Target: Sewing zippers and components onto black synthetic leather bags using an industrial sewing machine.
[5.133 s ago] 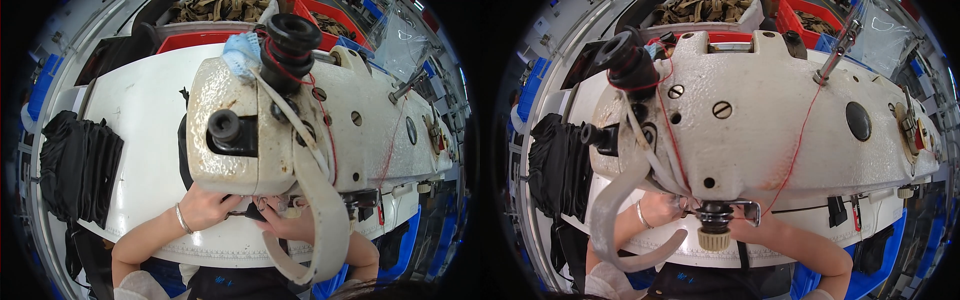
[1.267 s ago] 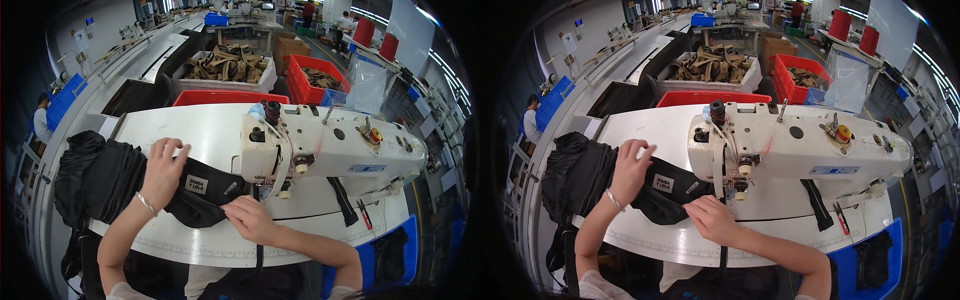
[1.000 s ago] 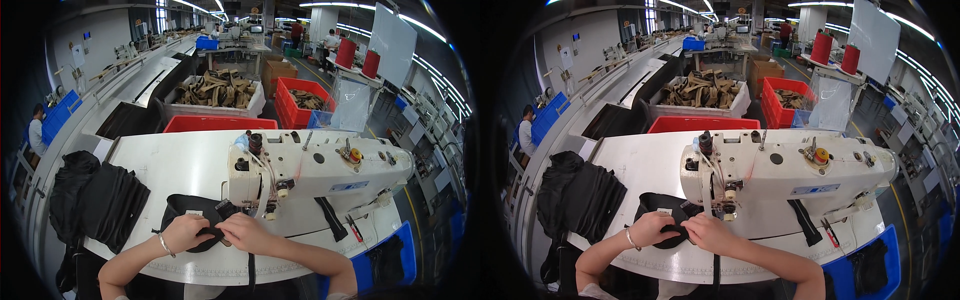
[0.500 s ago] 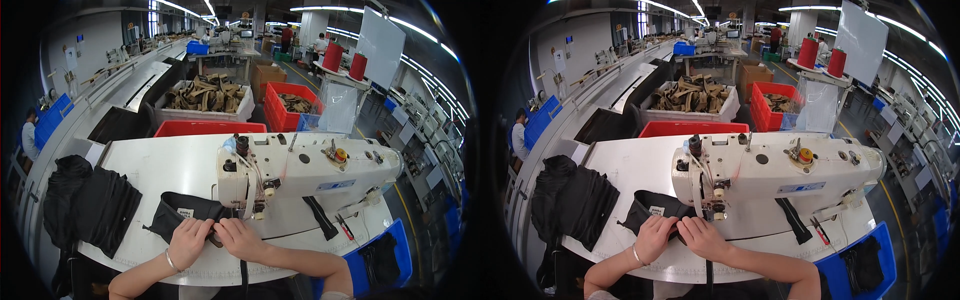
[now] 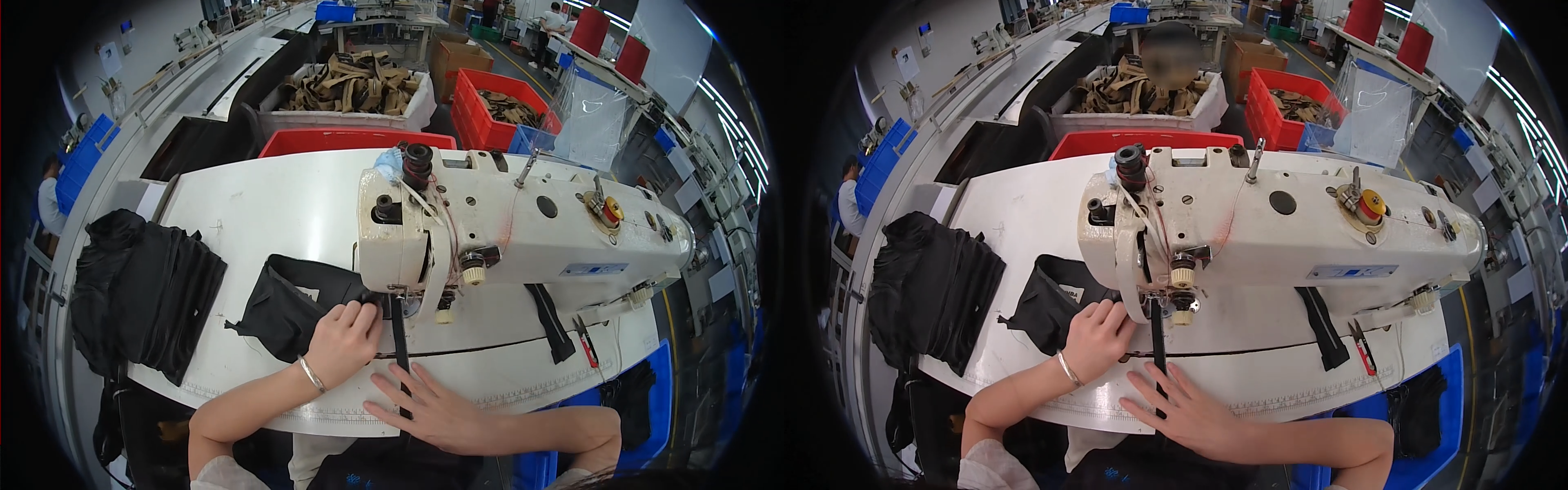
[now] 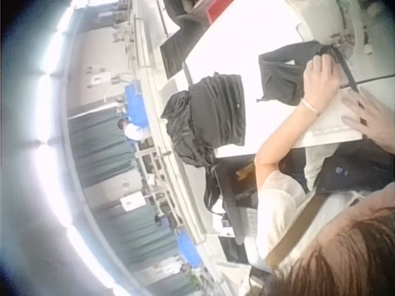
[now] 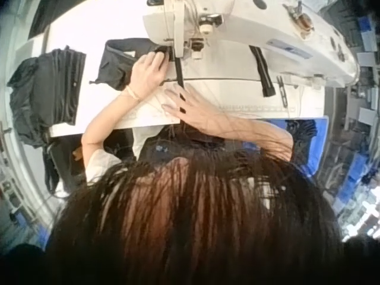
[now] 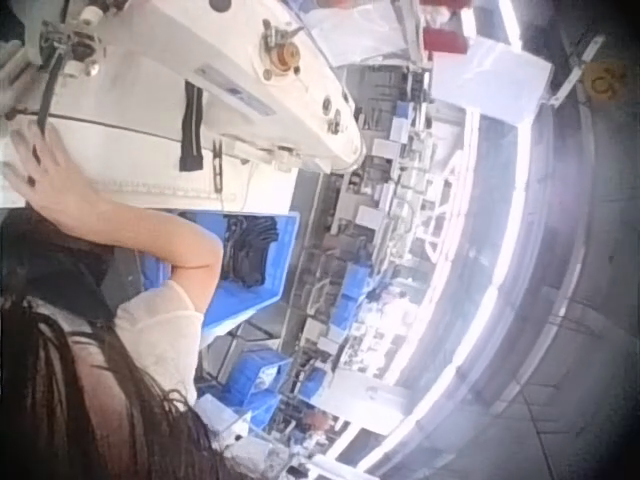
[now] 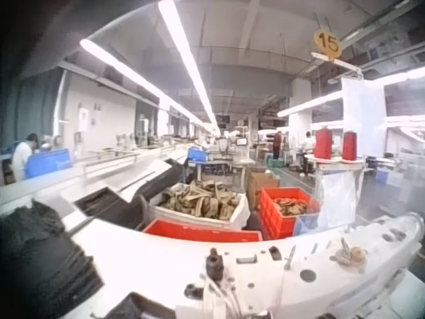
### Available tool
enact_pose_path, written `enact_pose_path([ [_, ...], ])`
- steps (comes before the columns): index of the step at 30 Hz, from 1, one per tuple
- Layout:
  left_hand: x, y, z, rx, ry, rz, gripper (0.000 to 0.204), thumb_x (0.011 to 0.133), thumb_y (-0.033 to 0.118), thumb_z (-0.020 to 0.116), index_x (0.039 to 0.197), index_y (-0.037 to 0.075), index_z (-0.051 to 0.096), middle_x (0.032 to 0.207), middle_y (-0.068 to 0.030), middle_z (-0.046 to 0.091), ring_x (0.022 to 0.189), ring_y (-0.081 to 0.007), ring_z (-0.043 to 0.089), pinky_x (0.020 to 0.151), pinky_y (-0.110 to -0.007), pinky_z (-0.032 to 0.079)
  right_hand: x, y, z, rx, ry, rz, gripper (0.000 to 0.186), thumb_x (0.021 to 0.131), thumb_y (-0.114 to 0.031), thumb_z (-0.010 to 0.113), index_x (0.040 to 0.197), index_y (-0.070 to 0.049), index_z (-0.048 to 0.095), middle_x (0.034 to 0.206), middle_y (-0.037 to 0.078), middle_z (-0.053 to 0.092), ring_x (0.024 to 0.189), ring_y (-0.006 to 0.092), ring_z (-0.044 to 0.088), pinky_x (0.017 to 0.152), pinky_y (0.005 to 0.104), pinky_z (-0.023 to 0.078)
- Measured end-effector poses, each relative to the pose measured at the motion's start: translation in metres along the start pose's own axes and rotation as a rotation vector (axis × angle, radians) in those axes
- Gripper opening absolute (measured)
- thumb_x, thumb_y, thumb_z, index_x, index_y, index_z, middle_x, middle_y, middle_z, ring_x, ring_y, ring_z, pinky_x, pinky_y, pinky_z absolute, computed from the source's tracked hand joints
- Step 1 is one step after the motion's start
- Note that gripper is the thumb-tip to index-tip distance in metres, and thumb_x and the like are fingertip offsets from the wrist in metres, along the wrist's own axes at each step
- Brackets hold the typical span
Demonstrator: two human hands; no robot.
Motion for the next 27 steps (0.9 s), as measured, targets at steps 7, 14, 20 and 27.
enact_pose_path([
  [7,-0.001,-0.014,0.024,-0.226,-0.013,-0.098,0.022,0.071,0.009,0.060,0.091,0.001,0.066,0.097,-0.0112,0.061,0.089,-0.0257,0.059,0.076,-0.037,0.052,-0.002,0.036,0.005,0.043,0.240,0.066,0.066,0.071,-0.029,0.072,0.126,0.002,0.054,0.131,0.022,0.053,0.125,0.0384,0.048,0.107,0.0496,0.038],
  [14,-0.017,-0.030,0.040,-0.583,-0.147,-0.305,0.031,0.066,0.002,0.071,0.097,0.002,0.068,0.096,-0.0151,0.066,0.086,-0.0362,0.064,0.076,-0.042,0.053,0.010,0.105,0.021,0.236,0.224,0.292,0.025,0.079,-0.021,0.068,0.099,-0.008,0.064,0.094,0.015,0.064,0.096,0.0307,0.063,0.072,0.0447,0.053],
  [20,-0.026,-0.020,0.041,-0.495,-0.113,-0.175,0.030,0.068,0.011,0.068,0.097,0.007,0.072,0.103,-0.0125,0.067,0.097,-0.0320,0.065,0.085,-0.046,0.052,0.001,0.109,0.063,0.723,-0.046,0.489,0.027,0.088,-0.021,0.059,0.111,-0.007,0.062,0.093,0.019,0.066,0.091,0.0302,0.066,0.075,0.0407,0.053],
  [27,-0.044,-0.015,0.061,-0.514,-0.175,-0.174,0.031,0.067,0.011,0.069,0.098,0.006,0.071,0.103,-0.0131,0.067,0.097,-0.0333,0.065,0.086,-0.045,0.052,0.001,0.101,0.064,0.333,0.248,0.048,0.032,0.083,-0.025,0.060,0.110,-0.007,0.061,0.101,0.019,0.064,0.096,0.0306,0.062,0.079,0.0408,0.050],
])
Point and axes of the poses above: each hand's wrist, its own x-axis towards the middle knuckle, its own z-axis out of the palm, y = z × x, the point moved 4 cm from there along x, towards the middle knuckle
